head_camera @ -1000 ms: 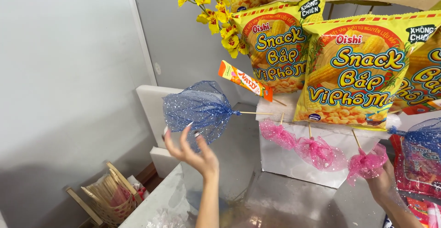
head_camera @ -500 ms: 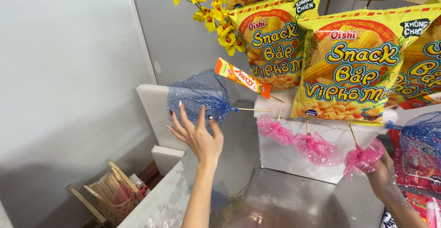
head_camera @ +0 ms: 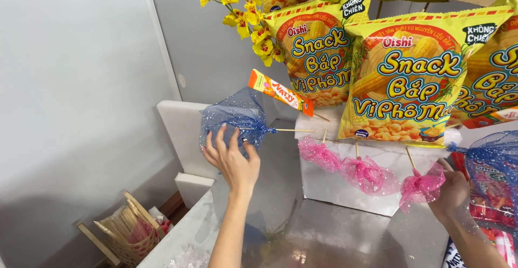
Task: Finalizing a snack bouquet by wrapping decorative mesh around skewers and attaching them to the arrangement.
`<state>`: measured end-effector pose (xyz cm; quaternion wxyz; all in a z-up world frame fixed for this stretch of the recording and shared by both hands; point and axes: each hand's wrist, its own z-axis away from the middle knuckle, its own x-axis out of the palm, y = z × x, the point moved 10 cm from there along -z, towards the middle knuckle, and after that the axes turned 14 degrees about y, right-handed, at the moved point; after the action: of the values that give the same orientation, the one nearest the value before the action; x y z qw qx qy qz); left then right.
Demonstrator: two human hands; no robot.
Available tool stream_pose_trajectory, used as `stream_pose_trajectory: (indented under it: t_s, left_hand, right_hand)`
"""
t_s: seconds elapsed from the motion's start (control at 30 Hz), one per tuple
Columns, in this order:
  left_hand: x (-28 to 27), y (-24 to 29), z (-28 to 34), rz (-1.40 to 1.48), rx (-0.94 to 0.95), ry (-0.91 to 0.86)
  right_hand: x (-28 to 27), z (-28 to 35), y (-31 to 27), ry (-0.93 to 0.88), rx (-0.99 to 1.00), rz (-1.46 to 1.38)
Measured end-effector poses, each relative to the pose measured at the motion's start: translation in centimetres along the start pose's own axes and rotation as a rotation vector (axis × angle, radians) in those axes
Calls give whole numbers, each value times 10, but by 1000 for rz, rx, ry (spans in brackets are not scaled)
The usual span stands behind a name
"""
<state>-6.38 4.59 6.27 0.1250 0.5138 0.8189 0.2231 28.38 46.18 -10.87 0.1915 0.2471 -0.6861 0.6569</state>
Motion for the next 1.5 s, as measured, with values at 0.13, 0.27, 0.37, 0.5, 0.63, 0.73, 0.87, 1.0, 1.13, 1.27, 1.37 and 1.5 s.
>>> stream_pose_trajectory:
  t_s: [0.13, 0.27, 0.37, 0.5, 0.63, 0.73, 0.87, 1.0, 1.13, 1.27, 1.37, 1.5]
  left_hand:
    - [0, -1, -7, 46, 3, 40]
    - [32, -31, 1, 121, -165, -68]
    - [40, -34, 0, 184, -207, -80]
    - [44, -34, 2, 164, -229, -41]
    - [42, -29, 2, 184, -239, 3]
    - [42, -31, 6, 191, -244, 39]
    - [45, -34, 5, 245, -258, 51]
    - [52, -31, 2, 291, -251, 69]
    - [61, -34, 3, 338, -256, 76]
    - [67, -39, 5, 400, -265, 88]
    - [62, -34, 4, 423, -248, 111]
    - [62, -26, 0, 435, -238, 104]
  right_hand:
    - [19, 24, -6, 27, 57, 44]
    - [5, 9, 12, 43, 11, 121]
    - [8, 12, 14, 46, 6, 120]
    - [12, 14, 16, 51, 4, 127]
    - [13, 16, 19, 55, 3, 135]
    - [14, 18, 21, 54, -1, 142]
    - [16, 18, 22, 51, -1, 147]
    - [23, 17, 22, 55, -4, 153]
    - [24, 16, 22, 53, -7, 163]
    - [24, 15, 22, 48, -14, 173]
    - [25, 17, 23, 47, -17, 181]
    - [25, 15, 24, 50, -14, 188]
